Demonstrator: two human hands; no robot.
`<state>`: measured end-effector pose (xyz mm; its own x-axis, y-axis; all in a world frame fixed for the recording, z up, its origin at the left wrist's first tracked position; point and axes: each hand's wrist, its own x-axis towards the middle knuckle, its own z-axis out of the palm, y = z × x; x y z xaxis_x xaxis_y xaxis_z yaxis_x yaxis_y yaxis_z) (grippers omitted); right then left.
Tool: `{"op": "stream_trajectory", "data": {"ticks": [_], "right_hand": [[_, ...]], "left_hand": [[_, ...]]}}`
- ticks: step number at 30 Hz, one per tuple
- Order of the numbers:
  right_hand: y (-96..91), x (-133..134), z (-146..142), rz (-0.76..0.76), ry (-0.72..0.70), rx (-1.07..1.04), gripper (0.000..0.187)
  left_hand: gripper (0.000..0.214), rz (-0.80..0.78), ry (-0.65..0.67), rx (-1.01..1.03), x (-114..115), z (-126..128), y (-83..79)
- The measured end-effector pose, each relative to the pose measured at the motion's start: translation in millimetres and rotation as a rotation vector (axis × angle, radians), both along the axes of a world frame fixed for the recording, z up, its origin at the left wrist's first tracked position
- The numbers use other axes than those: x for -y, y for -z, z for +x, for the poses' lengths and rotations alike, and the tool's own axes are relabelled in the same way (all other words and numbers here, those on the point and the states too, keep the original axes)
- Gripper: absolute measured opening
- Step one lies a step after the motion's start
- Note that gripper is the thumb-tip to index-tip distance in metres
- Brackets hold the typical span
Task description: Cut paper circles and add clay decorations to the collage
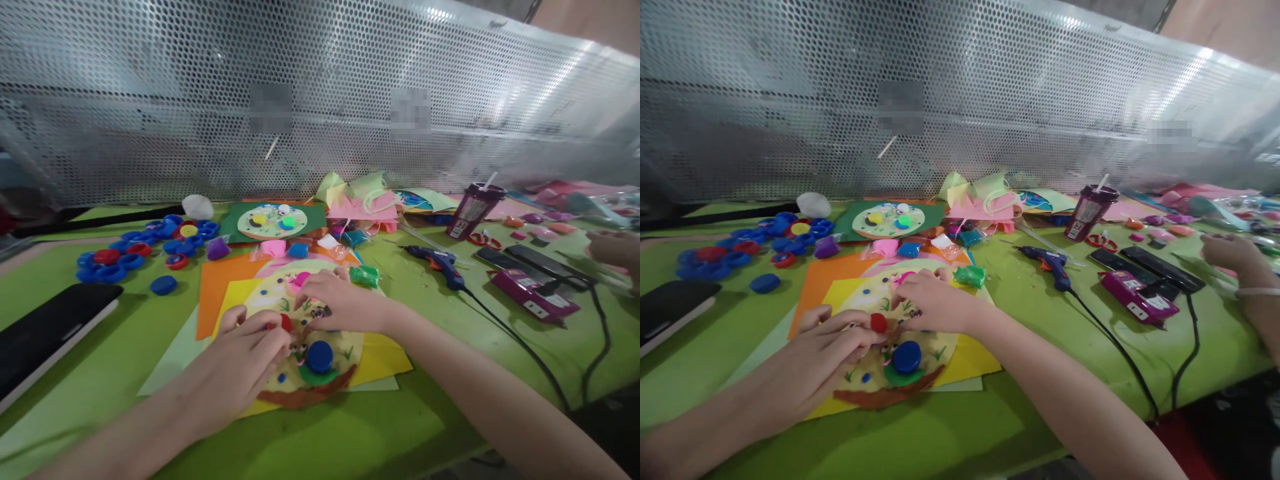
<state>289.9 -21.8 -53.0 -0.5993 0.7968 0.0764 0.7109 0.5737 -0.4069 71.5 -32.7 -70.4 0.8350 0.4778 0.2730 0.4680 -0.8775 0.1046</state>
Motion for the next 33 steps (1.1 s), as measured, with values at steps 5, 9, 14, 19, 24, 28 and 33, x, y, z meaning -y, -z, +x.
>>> {"op": "stream_trajectory", "data": {"ticks": [5,9,14,19,24,28,33], "right_hand": [[1.5,-0.6,-2.0,0.008,0.006,0.017,0.020],[4.5,-2.1,-1.3,0.016,0.000,0.012,0.021],[2.7,-2.6,0.6,0.012,0.000,0.022,0.024],[0.3,-2.2,-0.2,0.002,0.005,0.050,0.021],[3.7,-2.2,-0.3,0.017,0.007,0.055,0.023],[4.8,-2.2,0.0,0.015,0.008,0.053,0.021],[5.3,-3.1,1.2,0.027,-0.018,0.030,0.019]], "left_hand": [[0.024,0.047,0.034,-0.021,-2.8,-1.0,0.6],[0.023,0.063,0.054,-0.007,-1.6,-0.2,0.1],[0.028,0.080,0.049,0.080,0.0,2.3,2.2],[0.030,0.112,0.112,0.079,-3.4,3.7,5.8],[0.030,0.064,0.122,0.016,-8.2,1.6,3.2],[0.030,0.002,0.163,-0.057,-11.8,0.4,0.6],[0.031,-0.030,0.184,-0.068,-16.8,1.6,2.6]]}}
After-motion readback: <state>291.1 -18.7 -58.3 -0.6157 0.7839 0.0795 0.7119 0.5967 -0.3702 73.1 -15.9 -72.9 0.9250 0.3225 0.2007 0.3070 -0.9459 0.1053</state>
